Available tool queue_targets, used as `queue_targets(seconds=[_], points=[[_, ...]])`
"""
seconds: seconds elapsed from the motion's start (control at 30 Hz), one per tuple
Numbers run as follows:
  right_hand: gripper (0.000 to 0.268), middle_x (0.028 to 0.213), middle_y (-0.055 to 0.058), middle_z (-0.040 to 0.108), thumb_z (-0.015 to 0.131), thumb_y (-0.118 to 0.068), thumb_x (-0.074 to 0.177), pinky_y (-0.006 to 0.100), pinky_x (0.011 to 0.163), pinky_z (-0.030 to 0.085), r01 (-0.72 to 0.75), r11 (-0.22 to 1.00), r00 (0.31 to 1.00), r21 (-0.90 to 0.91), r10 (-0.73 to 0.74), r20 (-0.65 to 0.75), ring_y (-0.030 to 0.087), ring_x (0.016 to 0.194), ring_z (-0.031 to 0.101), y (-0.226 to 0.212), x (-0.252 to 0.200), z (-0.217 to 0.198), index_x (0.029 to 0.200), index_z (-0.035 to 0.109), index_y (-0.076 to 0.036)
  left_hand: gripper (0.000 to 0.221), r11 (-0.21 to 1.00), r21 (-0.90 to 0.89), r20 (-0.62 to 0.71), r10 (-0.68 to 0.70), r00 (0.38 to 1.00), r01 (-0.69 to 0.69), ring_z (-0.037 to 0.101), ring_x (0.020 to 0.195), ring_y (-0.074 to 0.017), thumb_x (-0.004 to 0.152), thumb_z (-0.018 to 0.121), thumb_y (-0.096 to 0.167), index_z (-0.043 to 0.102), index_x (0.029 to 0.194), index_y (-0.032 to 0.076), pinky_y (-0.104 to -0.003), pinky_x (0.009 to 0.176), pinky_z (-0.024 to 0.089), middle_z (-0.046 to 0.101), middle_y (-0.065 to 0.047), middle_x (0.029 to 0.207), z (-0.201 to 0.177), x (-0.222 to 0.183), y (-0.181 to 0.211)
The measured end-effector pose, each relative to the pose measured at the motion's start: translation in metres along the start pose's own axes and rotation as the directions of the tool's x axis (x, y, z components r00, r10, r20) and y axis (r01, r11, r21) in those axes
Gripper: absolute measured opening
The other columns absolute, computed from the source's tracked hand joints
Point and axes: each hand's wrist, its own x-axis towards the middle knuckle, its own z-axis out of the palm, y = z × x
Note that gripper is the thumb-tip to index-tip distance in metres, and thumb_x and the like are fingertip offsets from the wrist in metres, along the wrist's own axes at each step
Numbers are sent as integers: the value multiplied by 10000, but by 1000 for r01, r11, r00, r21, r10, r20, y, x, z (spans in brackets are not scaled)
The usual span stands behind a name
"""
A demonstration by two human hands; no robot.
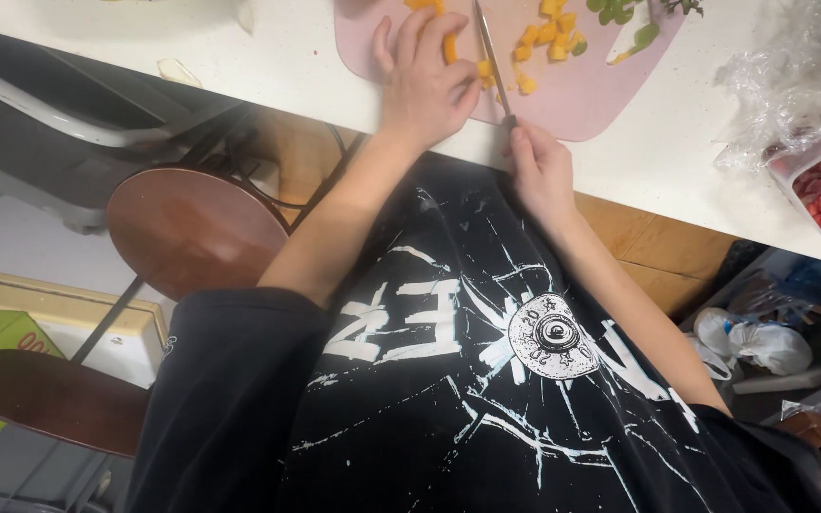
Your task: Cutting pieces of fruit and placing them as garnishes on small pastries in a tray.
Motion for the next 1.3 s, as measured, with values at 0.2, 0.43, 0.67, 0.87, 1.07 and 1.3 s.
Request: queue_targets(seconds=[0.2,0.43,0.67,0.87,1.07,1.3], points=[[393,869,57,686,517,-291,1119,276,623,512,109,993,993,-52,-110,-30,110,696,610,4,3,-3,1321,658,15,155,1000,-17,-29,14,999,-14,387,1392,-300,837,848,302,720,868,221,-637,1174,120,540,0,1369,3,-2,-3],[359,891,89,679,510,-252,1128,312,657,498,162,984,986,-72,-164,-26,151,708,610,2,-10,-1,1288,674,25,240,1000,-26,-25,-2,1000,2,401,1381,-292,827,855,300,717,1002,212,-634,1170,126,533,-4,1357,1,1,-4],[336,892,131,673,518,-198,1108,333,672,510,178,975,983,-130,-183,-31,197,713,632,6,-7,-2,1299,657,41,215,1000,-18,-30,-15,999,14,394,1386,-298,848,850,305,705,969,203,-630,1175,128,537,-9,1357,5,2,-2],[296,916,167,683,527,-156,1114,375,780,529,261,946,962,-190,-271,-29,274,835,679,0,-7,-3,1287,657,46,192,1000,-7,-57,-22,998,22,393,1384,-294,851,841,293,703,951,203,-630,1176,135,543,-7,1345,5,3,1],[279,866,172,652,521,-137,1108,395,749,514,270,934,959,-235,-283,-20,299,793,657,-10,-6,-3,1288,658,27,175,1000,-2,-100,-27,995,27,398,1373,-286,856,838,287,712,951,210,-628,1167,150,550,6,1331,13,2,0],[251,838,198,615,542,-112,1093,421,719,491,269,918,958,-290,-287,-19,340,752,619,-7,-12,-11,1274,667,8,165,999,20,-130,-31,991,33,428,1355,-275,853,826,246,676,906,199,-607,1164,183,564,17,1303,17,1,-1]])
